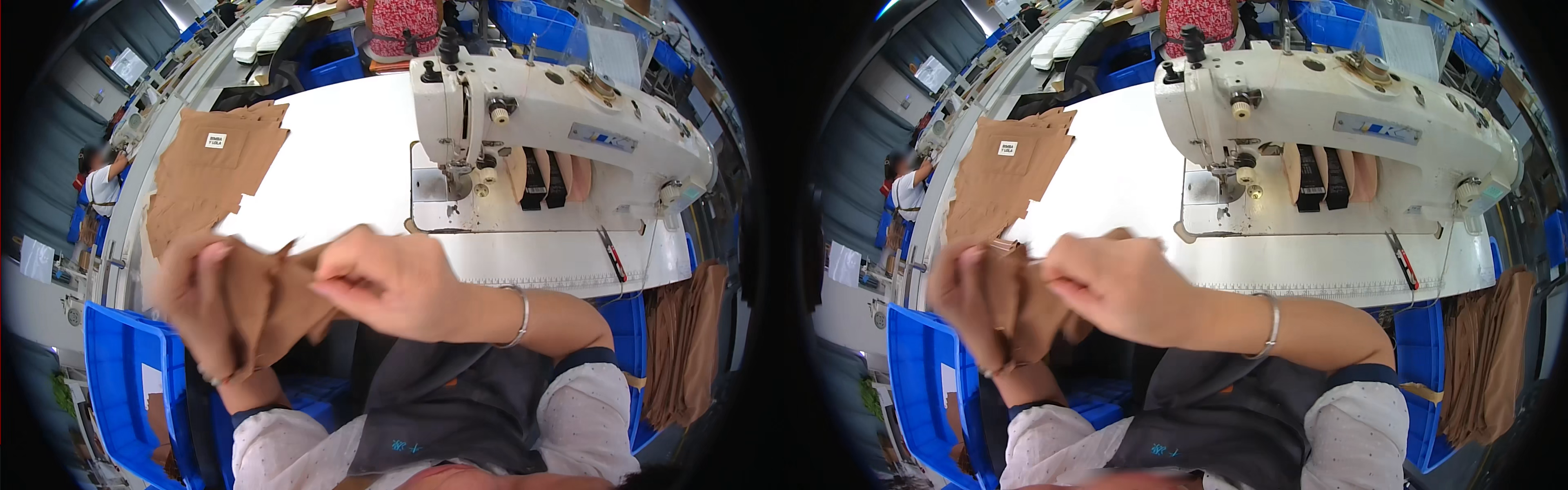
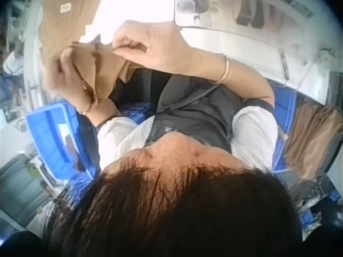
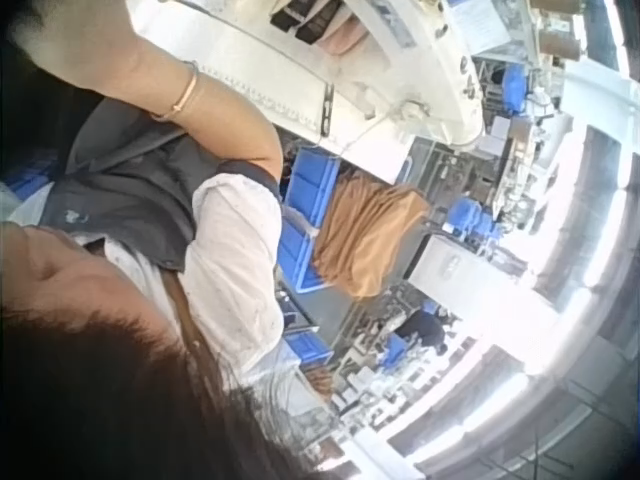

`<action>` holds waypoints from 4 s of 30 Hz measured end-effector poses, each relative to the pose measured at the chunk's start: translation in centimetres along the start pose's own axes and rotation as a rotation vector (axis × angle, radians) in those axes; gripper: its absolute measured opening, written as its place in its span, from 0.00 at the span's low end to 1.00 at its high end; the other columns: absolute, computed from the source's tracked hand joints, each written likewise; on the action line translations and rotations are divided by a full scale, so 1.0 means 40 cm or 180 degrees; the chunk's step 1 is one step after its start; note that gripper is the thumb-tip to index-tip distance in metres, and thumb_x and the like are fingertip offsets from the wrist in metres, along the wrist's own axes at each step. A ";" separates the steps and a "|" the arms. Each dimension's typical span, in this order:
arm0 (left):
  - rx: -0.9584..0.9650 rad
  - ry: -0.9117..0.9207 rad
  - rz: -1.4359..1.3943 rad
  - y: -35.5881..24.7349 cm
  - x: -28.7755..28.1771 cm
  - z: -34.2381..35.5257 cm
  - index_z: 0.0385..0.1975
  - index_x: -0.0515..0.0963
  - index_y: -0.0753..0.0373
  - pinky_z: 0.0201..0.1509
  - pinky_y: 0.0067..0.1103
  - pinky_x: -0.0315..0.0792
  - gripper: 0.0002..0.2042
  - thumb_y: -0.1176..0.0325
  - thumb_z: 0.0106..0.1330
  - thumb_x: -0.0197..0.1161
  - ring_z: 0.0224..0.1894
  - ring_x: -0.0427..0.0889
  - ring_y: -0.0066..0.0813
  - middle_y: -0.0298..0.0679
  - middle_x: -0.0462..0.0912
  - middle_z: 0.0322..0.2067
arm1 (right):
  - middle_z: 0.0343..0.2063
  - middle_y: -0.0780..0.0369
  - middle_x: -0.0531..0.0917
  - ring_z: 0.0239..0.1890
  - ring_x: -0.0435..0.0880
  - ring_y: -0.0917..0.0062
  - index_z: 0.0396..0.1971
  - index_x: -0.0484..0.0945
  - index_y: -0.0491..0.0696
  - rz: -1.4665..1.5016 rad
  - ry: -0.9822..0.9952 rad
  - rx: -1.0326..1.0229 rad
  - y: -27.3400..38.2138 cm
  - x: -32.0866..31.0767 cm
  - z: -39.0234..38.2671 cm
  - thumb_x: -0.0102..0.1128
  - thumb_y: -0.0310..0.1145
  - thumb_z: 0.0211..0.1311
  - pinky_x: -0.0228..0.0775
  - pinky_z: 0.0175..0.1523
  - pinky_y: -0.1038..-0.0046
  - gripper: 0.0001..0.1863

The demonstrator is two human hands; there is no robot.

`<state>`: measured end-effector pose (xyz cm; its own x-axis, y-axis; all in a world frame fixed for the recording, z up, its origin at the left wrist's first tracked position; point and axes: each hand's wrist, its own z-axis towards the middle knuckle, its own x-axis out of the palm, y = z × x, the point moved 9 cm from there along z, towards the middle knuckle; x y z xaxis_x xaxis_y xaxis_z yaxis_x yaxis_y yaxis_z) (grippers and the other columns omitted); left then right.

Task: Sewing and attaching labels to bag components using an industrial sewing machine.

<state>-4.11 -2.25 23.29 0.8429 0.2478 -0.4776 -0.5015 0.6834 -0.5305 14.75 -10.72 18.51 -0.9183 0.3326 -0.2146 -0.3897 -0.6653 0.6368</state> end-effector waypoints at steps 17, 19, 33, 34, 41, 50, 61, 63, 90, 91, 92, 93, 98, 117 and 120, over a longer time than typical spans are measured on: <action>0.1158 0.3270 -0.0911 0.013 0.787 -0.070 0.29 0.88 0.60 0.36 0.27 0.75 0.09 0.62 0.57 0.75 0.28 0.82 0.38 0.39 0.85 0.25 | 0.24 0.66 0.73 0.26 0.74 0.78 0.19 0.75 0.49 -0.3046 0.1367 -0.1313 -0.209 -0.045 -0.244 0.61 0.31 0.43 0.64 0.25 0.78 0.04; 0.0923 0.3440 -0.0700 0.013 0.809 -0.070 0.29 0.88 0.61 0.36 0.26 0.74 0.08 0.64 0.57 0.76 0.29 0.81 0.34 0.38 0.85 0.26 | 0.20 0.65 0.68 0.24 0.70 0.77 0.14 0.72 0.49 -0.3159 0.1356 -0.1452 -0.223 -0.062 -0.251 0.60 0.31 0.39 0.62 0.23 0.78 0.06; 0.0026 0.4038 -0.0955 0.067 0.842 -0.084 0.36 0.85 0.61 0.44 0.20 0.73 0.05 0.67 0.66 0.71 0.34 0.78 0.18 0.28 0.85 0.30 | 0.19 0.57 0.78 0.20 0.77 0.75 0.16 0.77 0.41 -0.2767 0.1146 -0.1425 -0.230 -0.085 -0.261 0.60 0.32 0.37 0.68 0.22 0.76 0.09; 0.0019 0.4016 -0.1040 0.067 0.843 -0.080 0.36 0.85 0.61 0.45 0.21 0.73 0.07 0.65 0.65 0.72 0.34 0.79 0.19 0.28 0.86 0.30 | 0.20 0.56 0.79 0.21 0.78 0.74 0.17 0.77 0.41 -0.2748 0.1275 -0.1345 -0.237 -0.081 -0.262 0.61 0.32 0.38 0.69 0.22 0.76 0.09; 0.0576 0.3545 -0.0876 -0.009 0.848 -0.029 0.44 0.83 0.64 0.47 0.28 0.77 0.14 0.73 0.57 0.73 0.42 0.84 0.35 0.42 0.87 0.38 | 0.18 0.60 0.76 0.18 0.74 0.76 0.16 0.75 0.43 -0.2906 0.1050 -0.1400 -0.244 -0.111 -0.248 0.61 0.31 0.39 0.66 0.21 0.76 0.07; 0.1133 0.3455 -0.0731 0.040 0.903 -0.023 0.45 0.84 0.62 0.49 0.30 0.78 0.15 0.70 0.57 0.71 0.45 0.85 0.39 0.43 0.88 0.42 | 0.17 0.65 0.71 0.18 0.72 0.79 0.16 0.73 0.47 -0.3060 0.1017 -0.1173 -0.280 -0.131 -0.233 0.62 0.31 0.40 0.64 0.21 0.76 0.06; 0.1325 0.3201 -0.0876 0.033 0.869 -0.012 0.45 0.84 0.64 0.47 0.31 0.78 0.15 0.72 0.56 0.72 0.43 0.85 0.43 0.45 0.88 0.41 | 0.30 0.60 0.84 0.24 0.79 0.80 0.33 0.83 0.41 -0.3168 0.1346 -0.0840 -0.309 -0.125 -0.232 0.65 0.28 0.45 0.67 0.26 0.79 0.12; 0.0869 0.3139 -0.0724 0.011 0.841 -0.004 0.43 0.84 0.63 0.49 0.32 0.77 0.14 0.72 0.56 0.71 0.44 0.84 0.43 0.45 0.87 0.41 | 0.29 0.62 0.83 0.23 0.79 0.80 0.33 0.83 0.42 -0.3153 0.1293 -0.0853 -0.316 -0.130 -0.232 0.65 0.28 0.45 0.67 0.25 0.79 0.12; 0.1809 0.3017 -0.0446 -0.122 0.630 -0.150 0.50 0.80 0.67 0.55 0.38 0.74 0.18 0.77 0.57 0.66 0.48 0.80 0.46 0.44 0.83 0.47 | 0.31 0.58 0.86 0.23 0.81 0.79 0.31 0.84 0.42 -0.3217 0.1445 -0.0871 -0.302 -0.120 -0.239 0.65 0.29 0.48 0.69 0.26 0.79 0.10; 0.1716 0.2659 -0.0333 -0.121 0.641 -0.139 0.50 0.80 0.67 0.55 0.38 0.74 0.18 0.77 0.58 0.65 0.48 0.80 0.47 0.45 0.82 0.48 | 0.31 0.58 0.86 0.23 0.82 0.79 0.32 0.84 0.42 -0.3199 0.1495 -0.0880 -0.302 -0.115 -0.239 0.65 0.29 0.48 0.70 0.26 0.78 0.10; 0.1627 0.2303 -0.0238 -0.116 0.649 -0.131 0.51 0.80 0.67 0.55 0.37 0.74 0.18 0.77 0.59 0.65 0.49 0.79 0.48 0.45 0.81 0.49 | 0.31 0.58 0.86 0.23 0.82 0.79 0.32 0.84 0.42 -0.3206 0.1506 -0.0881 -0.302 -0.116 -0.241 0.65 0.29 0.48 0.70 0.26 0.78 0.10; 0.1682 0.2411 -0.0219 -0.100 0.671 -0.150 0.52 0.80 0.67 0.53 0.36 0.75 0.20 0.78 0.57 0.66 0.48 0.78 0.47 0.43 0.80 0.49 | 0.31 0.56 0.86 0.23 0.82 0.78 0.32 0.84 0.41 -0.3123 0.1459 -0.0842 -0.303 -0.118 -0.241 0.65 0.29 0.48 0.70 0.26 0.78 0.11; 0.1956 0.2541 -0.0176 -0.073 0.687 -0.212 0.53 0.81 0.67 0.52 0.32 0.76 0.23 0.80 0.53 0.66 0.45 0.78 0.41 0.41 0.80 0.45 | 0.34 0.49 0.88 0.21 0.82 0.77 0.33 0.84 0.37 -0.3434 0.1509 -0.0745 -0.288 -0.105 -0.260 0.63 0.29 0.48 0.72 0.24 0.78 0.13; 0.1913 0.2410 0.0021 -0.019 0.767 -0.157 0.44 0.84 0.61 0.57 0.38 0.73 0.15 0.77 0.57 0.64 0.47 0.77 0.43 0.39 0.79 0.43 | 0.28 0.54 0.82 0.15 0.80 0.78 0.25 0.81 0.41 -0.3442 0.1169 -0.0461 -0.364 -0.137 -0.214 0.62 0.30 0.46 0.67 0.17 0.76 0.08; 0.1953 0.2148 -0.0005 -0.016 0.773 -0.134 0.42 0.84 0.60 0.53 0.38 0.73 0.13 0.77 0.56 0.64 0.45 0.78 0.45 0.40 0.81 0.41 | 0.16 0.63 0.77 0.14 0.78 0.78 0.17 0.78 0.45 -0.3420 0.0959 -0.0529 -0.363 -0.144 -0.207 0.63 0.30 0.43 0.65 0.16 0.74 0.05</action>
<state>21.24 1.30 5.10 0.4538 -0.0758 -0.8879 -0.1459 0.9766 -0.1579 25.12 -8.49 4.36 -0.0717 0.6263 -0.7763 -0.9717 -0.2195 -0.0873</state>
